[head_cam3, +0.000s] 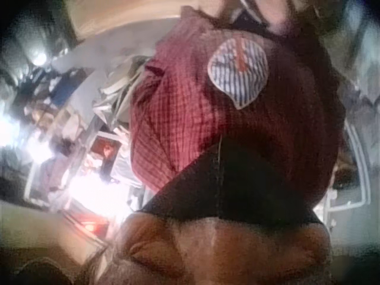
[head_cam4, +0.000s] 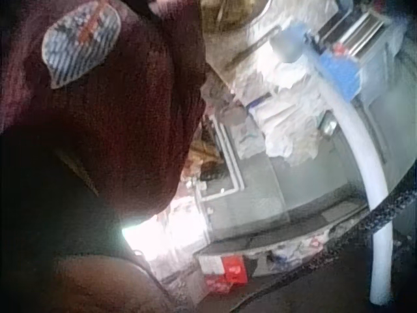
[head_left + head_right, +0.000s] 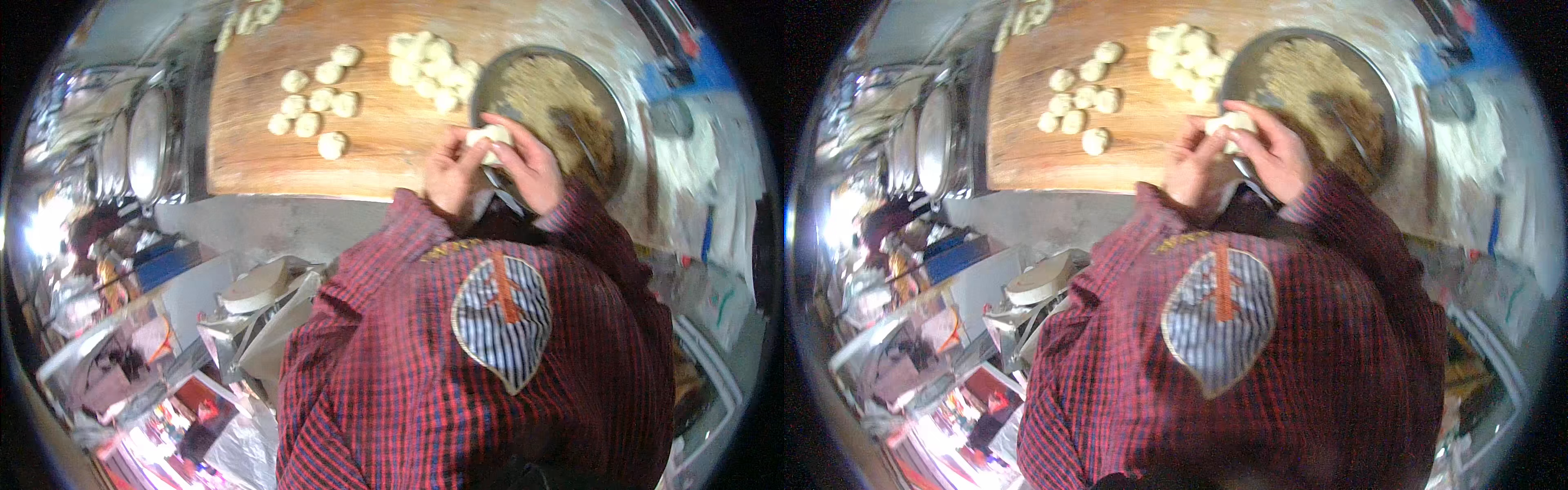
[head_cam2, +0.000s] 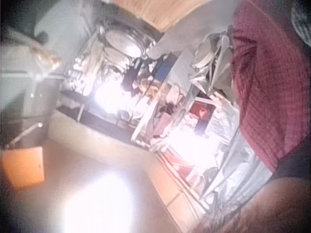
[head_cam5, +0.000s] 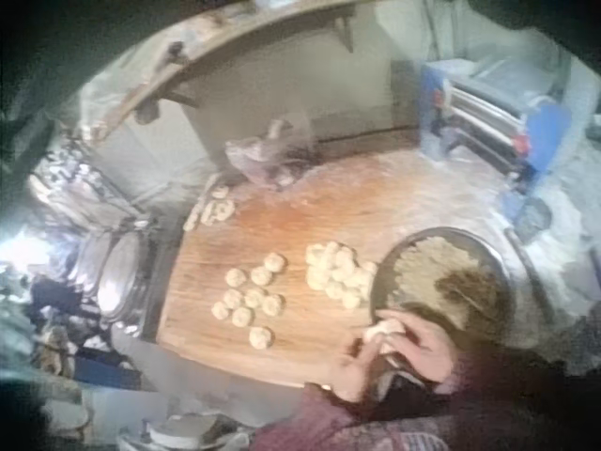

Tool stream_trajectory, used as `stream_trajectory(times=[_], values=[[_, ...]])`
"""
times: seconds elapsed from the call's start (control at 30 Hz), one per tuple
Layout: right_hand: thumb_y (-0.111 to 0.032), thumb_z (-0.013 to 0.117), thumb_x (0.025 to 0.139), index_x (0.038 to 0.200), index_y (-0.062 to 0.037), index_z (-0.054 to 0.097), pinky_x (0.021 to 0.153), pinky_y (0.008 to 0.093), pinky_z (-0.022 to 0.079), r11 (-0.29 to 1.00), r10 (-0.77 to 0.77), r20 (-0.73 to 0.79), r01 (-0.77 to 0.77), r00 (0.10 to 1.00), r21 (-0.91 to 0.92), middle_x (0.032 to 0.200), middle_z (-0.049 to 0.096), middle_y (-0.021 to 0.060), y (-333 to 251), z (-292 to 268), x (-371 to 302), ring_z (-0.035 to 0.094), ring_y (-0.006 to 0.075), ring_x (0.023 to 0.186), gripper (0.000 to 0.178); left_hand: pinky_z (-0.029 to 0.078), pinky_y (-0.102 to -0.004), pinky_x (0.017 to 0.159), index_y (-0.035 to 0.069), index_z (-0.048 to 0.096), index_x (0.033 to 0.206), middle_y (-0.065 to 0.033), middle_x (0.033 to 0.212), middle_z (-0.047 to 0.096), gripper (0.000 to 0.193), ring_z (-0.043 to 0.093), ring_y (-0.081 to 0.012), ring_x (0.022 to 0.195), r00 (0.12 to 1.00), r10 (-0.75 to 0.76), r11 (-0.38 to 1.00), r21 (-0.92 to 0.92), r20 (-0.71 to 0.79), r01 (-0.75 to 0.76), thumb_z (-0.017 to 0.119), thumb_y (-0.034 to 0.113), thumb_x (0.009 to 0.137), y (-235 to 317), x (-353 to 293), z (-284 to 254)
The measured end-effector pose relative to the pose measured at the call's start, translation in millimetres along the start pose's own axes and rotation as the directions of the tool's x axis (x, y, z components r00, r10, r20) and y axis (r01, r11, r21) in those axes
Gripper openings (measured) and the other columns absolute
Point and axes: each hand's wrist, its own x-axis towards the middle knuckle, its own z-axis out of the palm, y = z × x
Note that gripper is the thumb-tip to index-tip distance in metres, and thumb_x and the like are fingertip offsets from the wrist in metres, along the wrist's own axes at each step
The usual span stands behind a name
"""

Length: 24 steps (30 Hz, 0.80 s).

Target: The person repeatedly scoops a grainy filling from a metal bowl with a spoon, places it into small dough discs, and pleats the edges to seal them into dumplings. Finished dumplings are placed on a wooden board. The person handles dough and filling one at a time throughout the clip.

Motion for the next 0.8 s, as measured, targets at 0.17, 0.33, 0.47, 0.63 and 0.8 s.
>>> stream_trajectory(times=[0.17,0.33,0.47,0.63,0.8], values=[[-0.003,0.053,0.088,0.119,-0.0033,0.053,0.082,0.0271,0.047,0.974,-0.120,0.100,0.137,0.988,-0.180,0.106,0.062,0.0090,-2,-9,-5,0.060,0.0157,0.096,0.031,0.049,-0.0223,0.067,0.000,0.052,0.114,-0.0063,0.089,0.062,0.035,0.058,-0.0108,0.080,0.964,0.048,0.946,0.299,0.263,-0.128,0.065,0.001,0.081,13,2,-13],[-0.006,0.055,0.088,0.113,-0.0013,0.051,0.069,0.0236,0.048,0.948,0.217,0.110,-0.236,0.970,0.212,0.093,0.062,0.0043,0,-10,-5,0.059,0.0110,0.082,0.025,0.048,-0.0233,0.065,0.001,0.056,0.108,-0.0070,0.090,0.063,0.027,0.058,-0.0107,0.076,0.988,0.068,0.908,0.402,0.137,-0.118,0.064,0.006,0.083,9,-3,-9],[-0.012,0.058,0.087,0.100,-0.0018,0.060,0.059,0.0243,0.048,0.985,0.166,0.100,-0.161,0.981,-0.059,0.081,0.063,0.0068,9,-16,-13,0.060,0.0093,0.071,0.016,0.050,-0.0272,0.063,0.003,0.058,0.107,-0.0081,0.087,0.064,0.025,0.061,-0.0149,0.073,0.928,0.268,0.651,0.662,0.257,-0.371,0.063,0.012,0.084,4,-7,-5],[-0.016,0.062,0.084,0.108,-0.0028,0.056,0.067,0.0306,0.051,0.971,0.026,0.024,-0.019,0.999,-0.240,0.085,0.064,0.0123,2,-41,-13,0.064,0.0186,0.078,0.028,0.054,-0.0302,0.069,0.001,0.044,0.122,-0.0151,0.104,0.061,0.038,0.062,-0.0201,0.088,0.995,0.038,0.820,0.565,0.096,-0.086,0.057,0.015,0.089,18,-3,-18],[-0.021,0.063,0.081,0.108,-0.0044,0.050,0.076,0.0399,0.050,0.364,0.057,0.021,-0.001,0.998,-0.931,0.103,0.058,0.0153,6,-123,-14,0.058,0.0293,0.098,0.034,0.052,-0.0351,0.080,-0.004,0.044,0.118,-0.0171,0.105,0.061,0.038,0.063,-0.0249,0.089,0.973,-0.094,0.985,0.165,0.213,0.059,0.059,0.008,0.085,25,-1,-26]])
